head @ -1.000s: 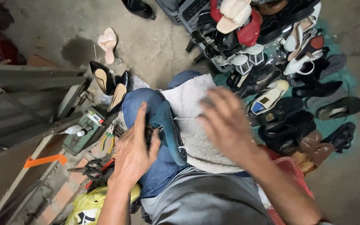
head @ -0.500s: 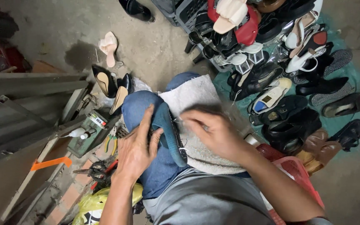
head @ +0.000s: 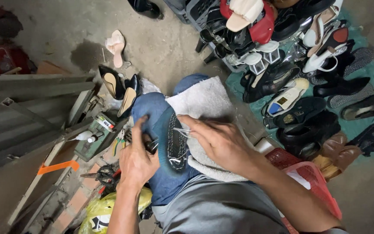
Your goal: Hand-stitching the sole of a blue sandal using a stitching awl and thread while sitting on the floor.
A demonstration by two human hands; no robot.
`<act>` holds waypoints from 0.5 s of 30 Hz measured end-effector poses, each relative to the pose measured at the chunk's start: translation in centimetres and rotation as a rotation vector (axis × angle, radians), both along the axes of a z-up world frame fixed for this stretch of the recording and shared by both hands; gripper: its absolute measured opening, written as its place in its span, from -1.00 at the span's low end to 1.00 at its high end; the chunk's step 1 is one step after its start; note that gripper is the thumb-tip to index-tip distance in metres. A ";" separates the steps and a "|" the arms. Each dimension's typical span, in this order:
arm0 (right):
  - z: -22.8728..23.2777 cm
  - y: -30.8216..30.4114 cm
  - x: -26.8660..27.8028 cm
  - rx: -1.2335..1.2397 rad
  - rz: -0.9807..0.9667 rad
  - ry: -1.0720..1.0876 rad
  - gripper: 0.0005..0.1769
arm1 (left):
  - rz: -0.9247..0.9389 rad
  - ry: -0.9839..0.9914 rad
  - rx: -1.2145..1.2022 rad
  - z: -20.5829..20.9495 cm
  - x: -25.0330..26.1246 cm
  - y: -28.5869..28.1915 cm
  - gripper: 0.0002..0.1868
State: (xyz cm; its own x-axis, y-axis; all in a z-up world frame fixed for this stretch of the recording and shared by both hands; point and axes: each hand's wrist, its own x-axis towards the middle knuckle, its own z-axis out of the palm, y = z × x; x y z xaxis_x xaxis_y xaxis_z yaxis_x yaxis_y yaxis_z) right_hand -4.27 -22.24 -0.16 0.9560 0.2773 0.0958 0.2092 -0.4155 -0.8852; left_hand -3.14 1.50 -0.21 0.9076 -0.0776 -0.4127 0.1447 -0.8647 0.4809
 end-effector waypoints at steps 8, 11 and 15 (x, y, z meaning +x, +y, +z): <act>-0.6 1.4 0.4 -0.197 -0.015 -0.244 -0.70 | 0.272 0.138 0.225 -0.1 -3.4 5.8 0.21; 0.0 1.1 -0.2 -0.185 0.006 -0.102 -0.75 | 0.201 0.115 0.191 0.6 -3.4 3.6 0.20; -1.5 -1.5 -2.8 0.176 -0.091 0.381 -0.69 | 0.232 0.082 -0.101 -0.4 -3.4 2.1 -0.42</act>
